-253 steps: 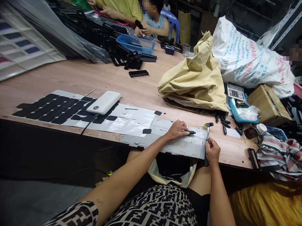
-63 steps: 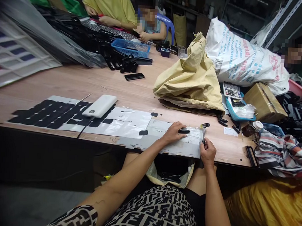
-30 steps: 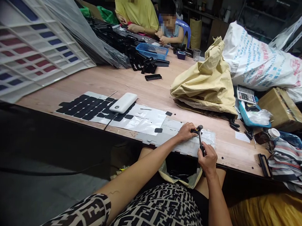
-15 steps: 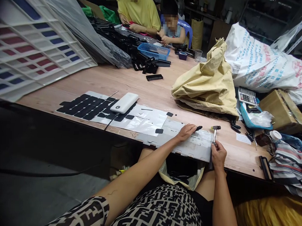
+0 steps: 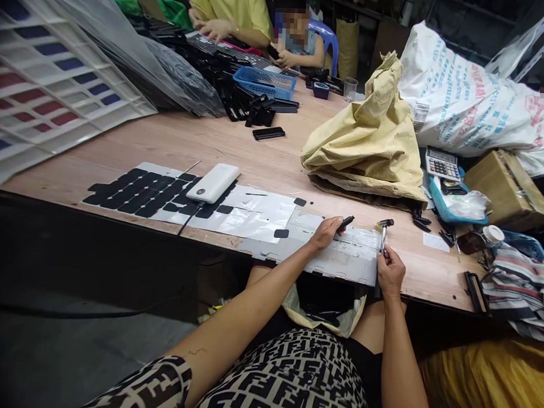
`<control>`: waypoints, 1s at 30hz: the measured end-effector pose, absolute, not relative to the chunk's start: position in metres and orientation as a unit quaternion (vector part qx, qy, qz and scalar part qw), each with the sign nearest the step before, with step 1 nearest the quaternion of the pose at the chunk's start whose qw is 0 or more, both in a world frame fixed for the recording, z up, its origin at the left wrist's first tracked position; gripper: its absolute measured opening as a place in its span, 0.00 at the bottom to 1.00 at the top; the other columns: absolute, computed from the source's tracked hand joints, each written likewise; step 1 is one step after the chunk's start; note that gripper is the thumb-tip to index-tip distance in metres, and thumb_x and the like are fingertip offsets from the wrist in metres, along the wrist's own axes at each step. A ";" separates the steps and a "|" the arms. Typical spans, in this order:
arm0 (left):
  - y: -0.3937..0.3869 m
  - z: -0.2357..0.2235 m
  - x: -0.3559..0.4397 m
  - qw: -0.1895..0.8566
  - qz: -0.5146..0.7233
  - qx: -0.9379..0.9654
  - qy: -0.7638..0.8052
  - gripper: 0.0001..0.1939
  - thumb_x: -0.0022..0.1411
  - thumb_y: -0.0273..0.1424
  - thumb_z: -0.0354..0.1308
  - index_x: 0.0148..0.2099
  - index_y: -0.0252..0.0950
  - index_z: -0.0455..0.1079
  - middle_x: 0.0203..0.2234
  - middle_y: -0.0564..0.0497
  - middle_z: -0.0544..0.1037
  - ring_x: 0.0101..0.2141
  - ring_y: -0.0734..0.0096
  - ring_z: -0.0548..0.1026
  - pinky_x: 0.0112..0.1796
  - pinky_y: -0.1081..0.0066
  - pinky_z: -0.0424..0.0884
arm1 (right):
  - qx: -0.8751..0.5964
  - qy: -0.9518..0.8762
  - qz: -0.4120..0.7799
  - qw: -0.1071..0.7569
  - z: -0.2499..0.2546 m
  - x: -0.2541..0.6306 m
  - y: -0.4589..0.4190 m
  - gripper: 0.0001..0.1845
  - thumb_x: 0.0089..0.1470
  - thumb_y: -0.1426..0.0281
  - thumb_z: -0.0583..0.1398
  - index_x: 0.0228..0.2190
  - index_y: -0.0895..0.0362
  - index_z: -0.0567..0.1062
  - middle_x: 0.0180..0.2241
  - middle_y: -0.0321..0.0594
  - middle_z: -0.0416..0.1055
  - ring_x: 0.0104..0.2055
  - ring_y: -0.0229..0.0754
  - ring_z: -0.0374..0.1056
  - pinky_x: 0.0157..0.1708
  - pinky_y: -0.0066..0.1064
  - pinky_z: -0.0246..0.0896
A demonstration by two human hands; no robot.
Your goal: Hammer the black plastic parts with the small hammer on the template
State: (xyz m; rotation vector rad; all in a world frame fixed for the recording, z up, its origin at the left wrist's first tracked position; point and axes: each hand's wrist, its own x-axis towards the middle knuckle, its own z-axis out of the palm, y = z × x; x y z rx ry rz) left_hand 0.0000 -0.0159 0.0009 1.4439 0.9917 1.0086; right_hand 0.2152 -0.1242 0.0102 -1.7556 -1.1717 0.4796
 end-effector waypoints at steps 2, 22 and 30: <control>-0.016 0.000 -0.001 0.527 0.419 0.610 0.418 0.24 0.67 0.46 0.40 0.28 0.36 0.65 0.22 0.52 0.71 0.26 0.71 0.69 0.33 0.70 0.67 | -0.718 -0.478 0.195 0.467 0.012 0.214 -0.125 0.28 0.47 0.58 0.63 0.46 0.63 0.80 0.28 0.37 0.70 0.26 0.36 0.61 0.31 0.29 0.63; -0.118 0.015 -0.046 0.270 0.213 0.905 0.251 0.08 0.56 0.37 0.64 0.33 0.38 0.74 0.59 0.48 0.67 0.58 0.52 0.61 0.59 0.54 0.55 | -0.714 -0.471 0.217 0.471 0.018 0.208 -0.129 0.27 0.48 0.60 0.61 0.47 0.63 0.80 0.27 0.35 0.66 0.25 0.34 0.56 0.29 0.27 0.58; -0.092 0.036 -0.017 0.286 0.270 0.873 0.290 0.05 0.57 0.35 0.63 0.34 0.39 0.75 0.46 0.48 0.75 0.49 0.60 0.69 0.53 0.59 0.63 | -0.715 -0.479 0.204 0.467 0.014 0.209 -0.128 0.26 0.49 0.60 0.61 0.46 0.63 0.80 0.25 0.34 0.66 0.24 0.34 0.56 0.28 0.27 0.59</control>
